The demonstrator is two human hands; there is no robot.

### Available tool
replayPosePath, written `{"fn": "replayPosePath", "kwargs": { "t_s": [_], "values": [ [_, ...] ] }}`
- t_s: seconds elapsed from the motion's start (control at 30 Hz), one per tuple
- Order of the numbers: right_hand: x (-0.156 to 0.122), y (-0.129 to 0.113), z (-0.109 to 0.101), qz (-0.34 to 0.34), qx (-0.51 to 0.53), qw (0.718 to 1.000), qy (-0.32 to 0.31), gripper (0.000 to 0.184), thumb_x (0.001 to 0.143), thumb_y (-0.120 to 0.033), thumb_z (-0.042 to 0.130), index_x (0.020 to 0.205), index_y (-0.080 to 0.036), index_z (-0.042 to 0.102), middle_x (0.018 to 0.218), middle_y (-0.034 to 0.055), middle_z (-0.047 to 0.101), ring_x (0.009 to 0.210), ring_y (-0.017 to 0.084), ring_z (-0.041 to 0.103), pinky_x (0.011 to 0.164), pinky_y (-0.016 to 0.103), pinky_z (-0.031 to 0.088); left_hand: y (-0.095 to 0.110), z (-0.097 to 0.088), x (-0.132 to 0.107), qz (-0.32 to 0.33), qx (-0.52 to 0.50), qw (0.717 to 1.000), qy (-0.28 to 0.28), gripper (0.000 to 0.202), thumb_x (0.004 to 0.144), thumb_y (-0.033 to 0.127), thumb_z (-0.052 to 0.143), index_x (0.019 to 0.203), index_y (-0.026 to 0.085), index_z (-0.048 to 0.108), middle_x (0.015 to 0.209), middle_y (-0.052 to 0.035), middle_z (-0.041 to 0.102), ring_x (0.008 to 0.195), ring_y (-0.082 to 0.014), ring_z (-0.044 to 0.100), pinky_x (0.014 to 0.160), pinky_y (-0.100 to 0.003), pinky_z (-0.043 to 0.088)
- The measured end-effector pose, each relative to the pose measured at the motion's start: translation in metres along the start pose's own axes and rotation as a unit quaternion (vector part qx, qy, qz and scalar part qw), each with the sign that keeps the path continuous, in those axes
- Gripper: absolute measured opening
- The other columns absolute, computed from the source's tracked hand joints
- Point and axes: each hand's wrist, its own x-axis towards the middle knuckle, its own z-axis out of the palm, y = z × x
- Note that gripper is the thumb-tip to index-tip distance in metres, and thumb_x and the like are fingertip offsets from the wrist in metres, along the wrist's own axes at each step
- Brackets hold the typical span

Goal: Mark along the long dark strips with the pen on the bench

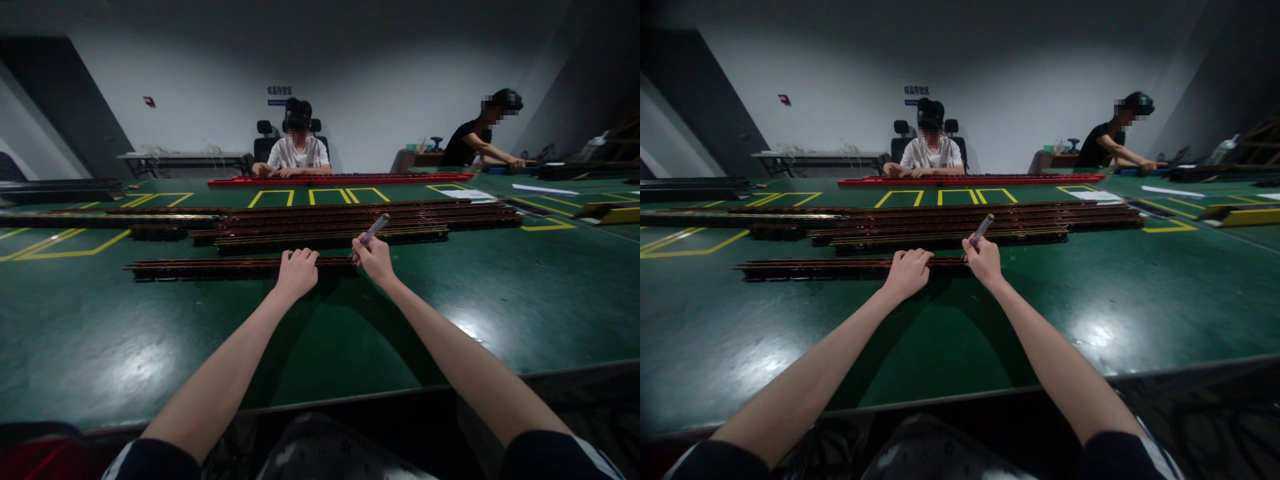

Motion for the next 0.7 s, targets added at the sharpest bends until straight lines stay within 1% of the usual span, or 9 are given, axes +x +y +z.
{"fn": "replayPosePath", "kwargs": {
  "t_s": [0.13, 0.27, 0.5, 0.7],
  "values": [
    [-0.0003, 0.0011, 0.0008, -0.001, 0.001, 1.000, -0.001, 0.044, 0.082, -0.060, 0.053, 0.068, -0.019, 0.054, 0.054, 0.0016, 0.059, 0.043, 0.013, 0.056, 0.042, 0.023, 0.045, 0.0000, 0.0003, -0.0002, 0.000, 0.006, 1.000, -0.006, 0.041, 0.088, 0.015, 0.035, 0.120, 0.015, 0.061, 0.122, -0.0136, 0.064, 0.111, -0.0259, 0.058, 0.096, -0.045, 0.041],
    [-0.0002, 0.0022, 0.0009, -0.005, -0.009, 1.000, 0.002, 0.044, 0.083, -0.060, 0.052, 0.069, -0.019, 0.054, 0.052, 0.0011, 0.058, 0.042, 0.012, 0.054, 0.042, 0.023, 0.044, -0.0006, 0.0008, -0.0002, 0.002, 0.016, 1.000, -0.006, 0.040, 0.088, 0.017, 0.037, 0.120, 0.013, 0.061, 0.120, -0.0137, 0.064, 0.109, -0.0264, 0.059, 0.093, -0.044, 0.043],
    [-0.0003, 0.0039, 0.0007, -0.006, 0.000, 1.000, -0.005, 0.044, 0.083, -0.060, 0.052, 0.069, -0.018, 0.054, 0.054, 0.0017, 0.060, 0.043, 0.012, 0.056, 0.042, 0.023, 0.044, -0.0019, 0.0018, 0.0003, 0.005, 0.019, 1.000, -0.005, 0.037, 0.091, 0.018, 0.037, 0.119, 0.013, 0.061, 0.118, -0.0124, 0.065, 0.107, -0.0255, 0.059, 0.092, -0.043, 0.044],
    [0.0004, 0.0021, -0.0008, -0.013, -0.019, 1.000, -0.009, 0.044, 0.083, -0.060, 0.051, 0.070, -0.019, 0.055, 0.054, 0.0022, 0.060, 0.044, 0.014, 0.056, 0.044, 0.025, 0.044, -0.0032, 0.0026, 0.0008, 0.001, 0.023, 1.000, -0.007, 0.038, 0.090, 0.014, 0.037, 0.119, 0.016, 0.061, 0.119, -0.0114, 0.065, 0.109, -0.0246, 0.059, 0.092, -0.042, 0.044]
  ]
}}
